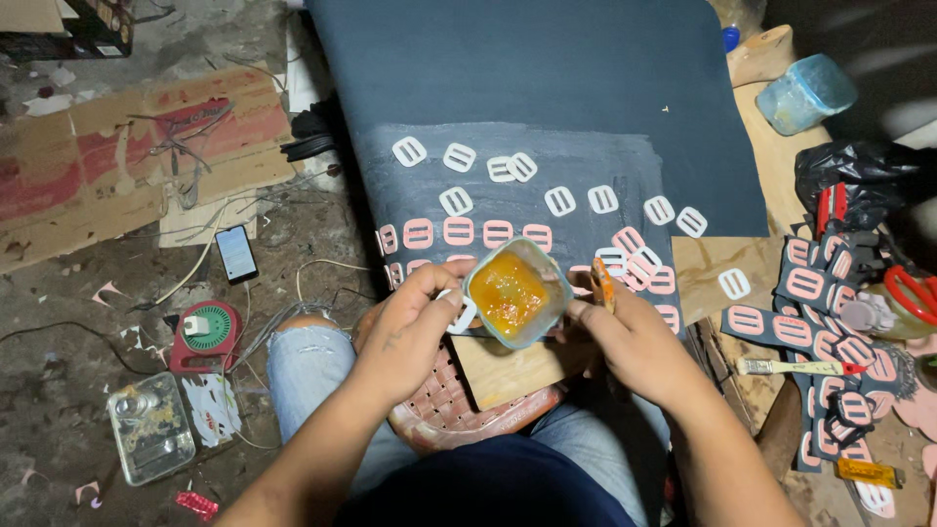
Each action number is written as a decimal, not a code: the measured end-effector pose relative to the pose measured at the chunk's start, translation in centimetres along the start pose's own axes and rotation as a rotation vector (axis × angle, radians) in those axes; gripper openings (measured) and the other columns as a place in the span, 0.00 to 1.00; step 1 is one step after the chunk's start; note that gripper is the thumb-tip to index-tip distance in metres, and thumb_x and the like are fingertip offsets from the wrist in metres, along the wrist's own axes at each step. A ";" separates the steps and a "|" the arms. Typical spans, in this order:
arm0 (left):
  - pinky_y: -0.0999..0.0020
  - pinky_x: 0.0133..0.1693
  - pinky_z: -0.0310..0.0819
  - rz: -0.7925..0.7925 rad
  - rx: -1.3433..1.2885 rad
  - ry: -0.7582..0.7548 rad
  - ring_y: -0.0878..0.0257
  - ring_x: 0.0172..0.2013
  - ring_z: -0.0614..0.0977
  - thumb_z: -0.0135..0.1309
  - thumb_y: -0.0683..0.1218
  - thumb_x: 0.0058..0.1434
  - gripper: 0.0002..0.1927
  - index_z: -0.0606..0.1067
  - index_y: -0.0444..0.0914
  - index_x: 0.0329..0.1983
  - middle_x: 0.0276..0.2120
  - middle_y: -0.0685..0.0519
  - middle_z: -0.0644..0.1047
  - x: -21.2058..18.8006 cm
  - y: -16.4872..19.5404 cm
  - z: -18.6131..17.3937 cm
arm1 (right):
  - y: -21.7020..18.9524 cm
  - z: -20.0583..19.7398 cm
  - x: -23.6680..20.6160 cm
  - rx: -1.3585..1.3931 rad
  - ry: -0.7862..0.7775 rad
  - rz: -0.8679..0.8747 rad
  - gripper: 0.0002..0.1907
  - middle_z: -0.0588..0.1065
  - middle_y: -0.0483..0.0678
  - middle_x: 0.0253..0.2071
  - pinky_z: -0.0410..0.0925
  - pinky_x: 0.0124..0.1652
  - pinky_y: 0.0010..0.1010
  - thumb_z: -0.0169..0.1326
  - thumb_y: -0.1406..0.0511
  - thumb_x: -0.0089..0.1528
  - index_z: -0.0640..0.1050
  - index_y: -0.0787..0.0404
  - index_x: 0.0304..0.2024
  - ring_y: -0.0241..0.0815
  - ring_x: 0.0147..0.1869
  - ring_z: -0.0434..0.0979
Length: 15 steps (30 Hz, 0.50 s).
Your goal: The person paints small white rectangular cutouts with a yellow substance using a brush, then places them in rows on a dark surface. The person handles each cutout individually, applies the substance, and arranges them in a grid pattern.
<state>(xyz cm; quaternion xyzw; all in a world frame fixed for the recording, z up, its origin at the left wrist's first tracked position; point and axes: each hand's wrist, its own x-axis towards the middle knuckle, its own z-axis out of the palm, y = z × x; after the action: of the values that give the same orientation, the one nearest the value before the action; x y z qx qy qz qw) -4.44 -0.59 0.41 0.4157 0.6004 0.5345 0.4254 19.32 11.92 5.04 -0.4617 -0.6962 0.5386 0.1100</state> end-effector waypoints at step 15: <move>0.75 0.38 0.77 -0.363 -0.459 -0.208 0.68 0.36 0.80 0.47 0.44 0.65 0.09 0.75 0.35 0.40 0.37 0.53 0.81 -4.3 -2.5 3.7 | -7.2 0.8 3.5 -0.527 -0.045 -0.066 0.20 0.78 0.56 0.33 0.70 0.40 0.42 0.48 0.56 0.63 0.74 0.55 0.55 0.55 0.35 0.80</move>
<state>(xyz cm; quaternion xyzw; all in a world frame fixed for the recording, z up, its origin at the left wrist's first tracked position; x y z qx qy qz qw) 0.21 -3.80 -2.08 0.2473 0.4816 0.5261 0.6558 13.07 14.14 9.67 -0.4395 -0.8293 0.3449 -0.0121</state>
